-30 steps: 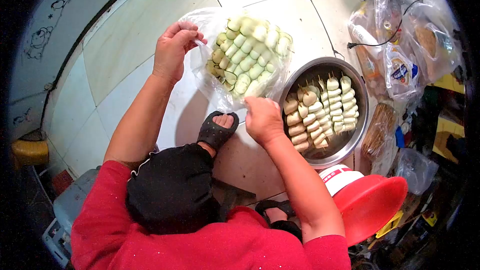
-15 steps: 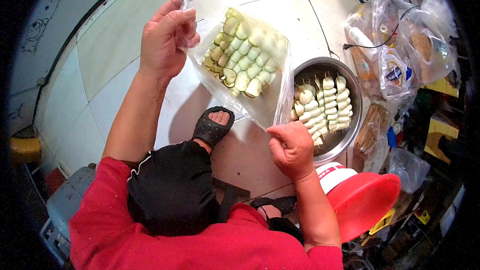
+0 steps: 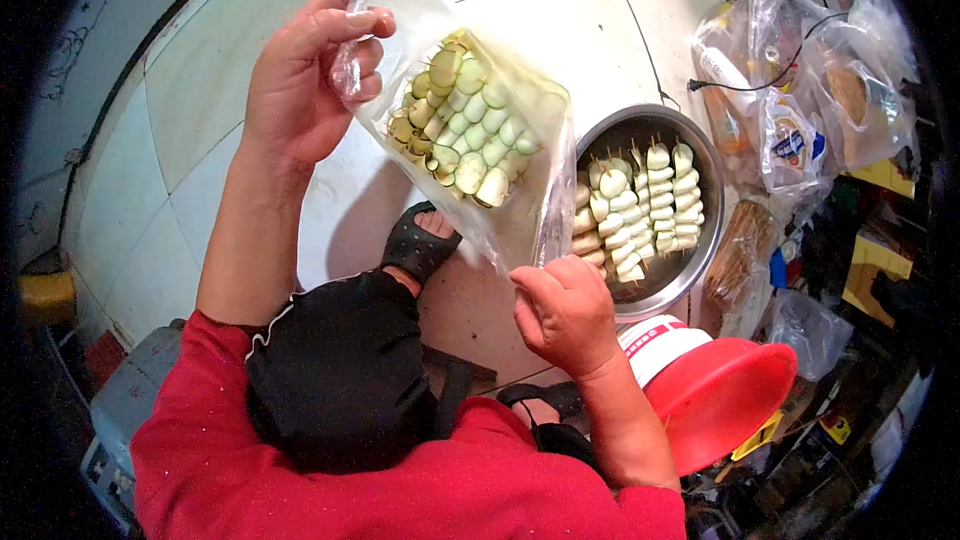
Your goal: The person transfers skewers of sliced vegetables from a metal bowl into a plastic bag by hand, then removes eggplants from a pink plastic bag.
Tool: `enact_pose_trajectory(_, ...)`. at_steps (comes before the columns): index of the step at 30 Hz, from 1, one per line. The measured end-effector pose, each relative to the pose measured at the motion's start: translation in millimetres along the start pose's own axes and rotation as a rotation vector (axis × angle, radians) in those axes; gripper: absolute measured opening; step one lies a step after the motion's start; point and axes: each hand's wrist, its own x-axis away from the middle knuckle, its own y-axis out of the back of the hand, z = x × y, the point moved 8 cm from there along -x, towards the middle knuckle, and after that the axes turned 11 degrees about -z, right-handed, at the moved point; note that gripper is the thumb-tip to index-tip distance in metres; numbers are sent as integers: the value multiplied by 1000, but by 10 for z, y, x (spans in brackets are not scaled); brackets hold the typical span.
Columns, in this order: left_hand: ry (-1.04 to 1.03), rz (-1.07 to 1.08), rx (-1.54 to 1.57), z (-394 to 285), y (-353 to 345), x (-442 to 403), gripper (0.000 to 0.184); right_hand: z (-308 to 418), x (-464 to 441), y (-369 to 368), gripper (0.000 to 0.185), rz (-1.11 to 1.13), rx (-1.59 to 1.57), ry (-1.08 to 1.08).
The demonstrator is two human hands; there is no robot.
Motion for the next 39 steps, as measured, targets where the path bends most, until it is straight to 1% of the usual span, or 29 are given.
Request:
enact_pose_trajectory(5,-23,61,-76,40,-67,-1,48,-78,-152,-15,19,133,89,-146)
enact_pose_trajectory(6,-20,63,-73,62,-62,-11,48,-101,-193,-31,19,135,93,-149)
enact_pose_trajectory(8,-48,75,-97,95,-54,-17,59,-355,-176,-170,28,339,271,-364)
enact_pose_trajectory(9,-44,79,-95,116,-78,-21,59,-417,-217,-188,28,339,274,-369)
enact_pose_trajectory(11,-126,32,-161,82,-104,-52,60,-695,-216,-282,31,423,360,-499)
enact_pose_trajectory(12,-121,35,-158,98,-119,-51,60,-823,-203,-313,33,466,404,-563)
enact_pose_trajectory(13,-144,17,-198,96,-117,-54,62,-943,-198,-314,41,496,419,-620)
enact_pose_trajectory(14,-167,0,-237,95,-114,-52,64,-1039,-196,-312,41,496,423,-628)
enact_pose_trajectory(16,-178,1,-263,114,-126,-63,65,-1275,-142,-213,51,411,454,-740)
enact_pose_trajectory(17,-196,-4,-290,122,-134,-68,67,-1332,-139,-146,55,353,455,-746)
enact_pose_trajectory(18,-185,7,-278,144,-159,-66,67,-1381,-132,-62,54,278,455,-762)
enact_pose_trajectory(20,-182,-1,-311,172,-163,-59,69,-1468,-56,-27,56,215,409,-717)
enact_pose_trajectory(21,-167,28,-302,208,-159,-70,70,-1500,9,-36,47,198,282,-732)
enact_pose_trajectory(22,-161,37,-292,227,-150,-69,70,-1543,100,-21,47,195,294,-742)
enact_pose_trajectory(24,-105,90,-177,267,-165,-65,61,-1524,223,-19,34,41,-206,-805)
enact_pose_trajectory(25,-80,122,-173,287,-172,-69,67,-1571,298,68,22,-122,-362,-899)
enact_pose_trajectory(26,-75,127,-164,290,-180,-59,67,-1618,327,197,20,-202,-336,-919)
enact_pose_trajectory(28,-48,150,-157,311,-202,-38,66,-1968,545,387,21,-385,-282,-1038)
enact_pose_trajectory(30,-40,160,-150,334,-185,-46,67,-2146,540,667,27,-448,66,-998)
enact_pose_trajectory(31,-25,143,-161,351,-179,-56,67,-2311,557,702,36,-413,145,-991)
enact_pose_trajectory(32,-12,127,-172,367,-173,-76,66,-2387,518,767,42,-276,335,-1060)
enact_pose_trajectory(34,-11,124,-173,374,-174,-89,66,-2687,549,804,51,-308,488,-977)
enact_pose_trajectory(35,-10,120,-179,387,-171,-89,66,-2753,539,802,51,-309,492,-975)
enact_pose_trajectory(37,-12,128,-176,390,-180,-102,66,-2882,570,781,60,-268,613,-1031)
enact_pose_trajectory(39,-13,136,-179,401,-201,-128,66,-2965,612,699,62,-265,661,-992)
